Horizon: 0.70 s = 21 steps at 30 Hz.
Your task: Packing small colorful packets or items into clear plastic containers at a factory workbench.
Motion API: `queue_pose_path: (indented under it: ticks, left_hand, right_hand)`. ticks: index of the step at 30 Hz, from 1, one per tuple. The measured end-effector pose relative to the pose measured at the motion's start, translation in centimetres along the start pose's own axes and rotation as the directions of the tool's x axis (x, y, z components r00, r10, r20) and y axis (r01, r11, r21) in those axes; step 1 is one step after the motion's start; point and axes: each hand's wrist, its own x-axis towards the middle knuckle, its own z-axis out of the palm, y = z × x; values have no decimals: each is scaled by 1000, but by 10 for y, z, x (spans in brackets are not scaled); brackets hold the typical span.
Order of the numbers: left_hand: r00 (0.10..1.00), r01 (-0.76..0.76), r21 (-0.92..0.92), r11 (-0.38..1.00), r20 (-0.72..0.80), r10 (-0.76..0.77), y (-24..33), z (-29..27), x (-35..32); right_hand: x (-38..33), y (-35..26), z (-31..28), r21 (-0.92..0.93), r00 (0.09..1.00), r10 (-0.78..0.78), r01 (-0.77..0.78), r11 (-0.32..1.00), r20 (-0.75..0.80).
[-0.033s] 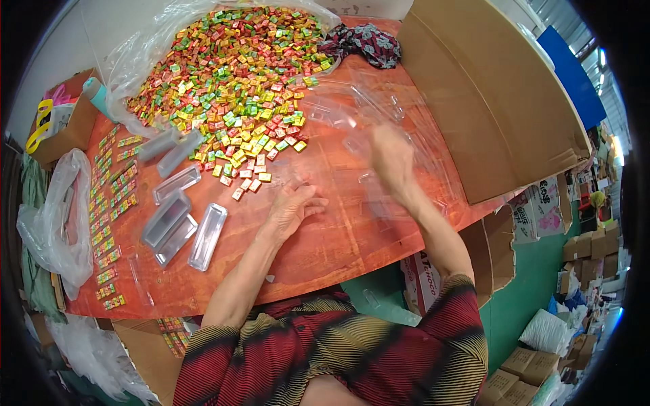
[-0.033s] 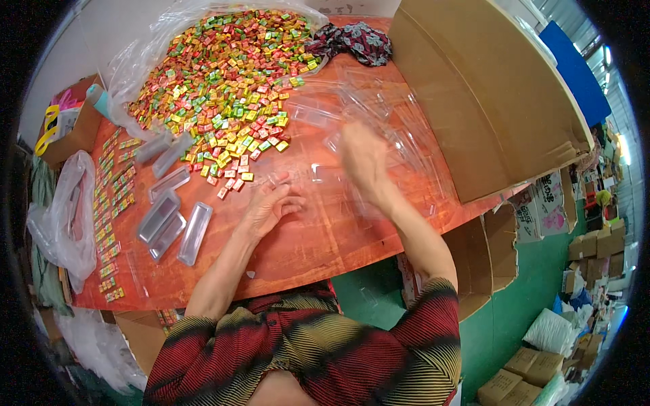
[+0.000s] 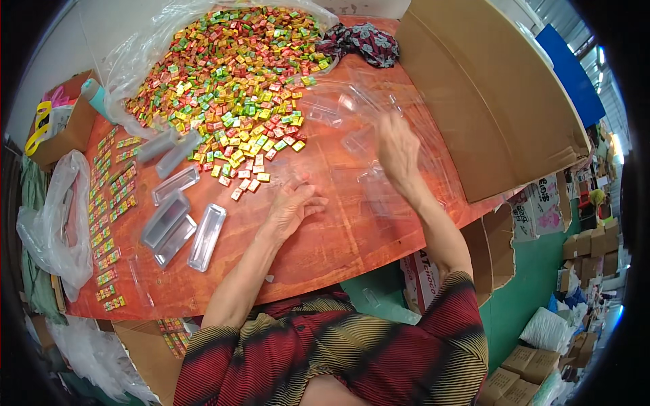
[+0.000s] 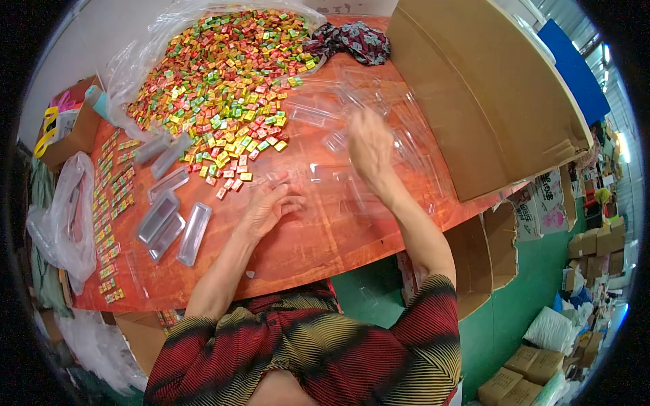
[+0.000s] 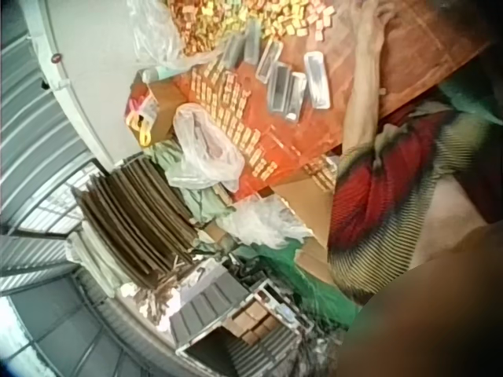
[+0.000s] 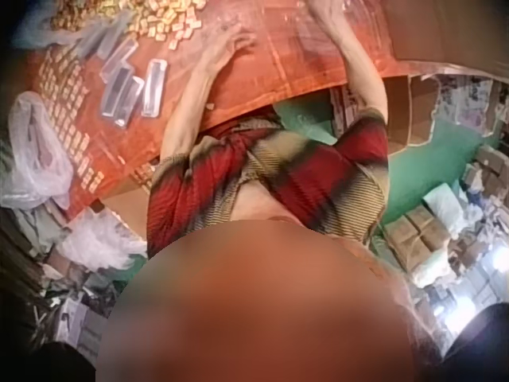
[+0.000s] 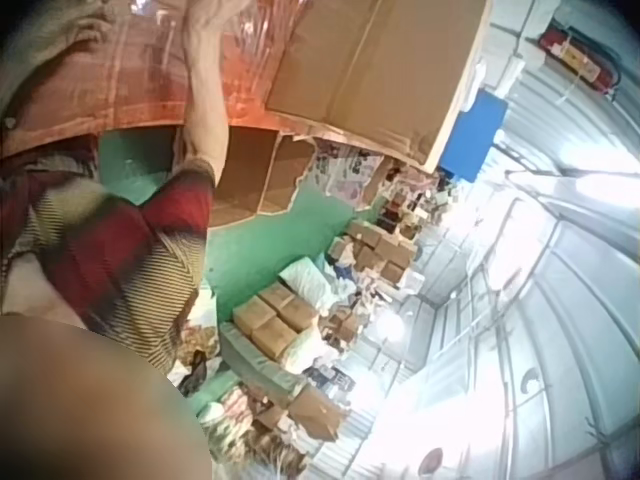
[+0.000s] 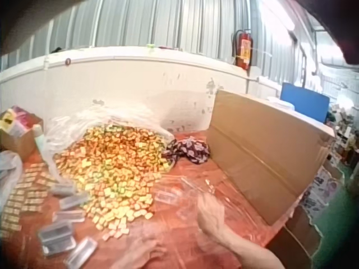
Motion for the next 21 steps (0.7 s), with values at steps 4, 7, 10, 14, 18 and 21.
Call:
queue_pose_path:
  ticks: [4, 7, 10, 14, 18, 21]
  left_hand:
    - [995, -44, -73, 996, -94, 37, 0, 13, 5]
    - [993, -113, -70, 991, -38, 110, -2, 13, 7]
    - [993, -93, -41, 995, -72, 90, -1, 19, 6]
    - [997, -71, -83, 994, -34, 68, 0, 14, 2]
    - [998, -49, -57, 997, -41, 47, -1, 8, -2]
    - [984, -11, 199, 980, -171, 46, -4, 21, -13]
  right_hand:
    - [-11, -21, -1, 293, 999, -49, 42, 955, 14]
    - [-14, -53, -11, 479, 707, -68, -402, 781, 704]
    - [-23, -46, 6, 631, 629, -169, -645, 430, 758]
    - [-18, -40, 7, 494, 432, -243, -794, 354, 868]
    - [-24, -40, 16, 404, 859, -89, -144, 903, 504]
    - [0, -2, 20, 3, 992, 8, -9, 1000, 128]
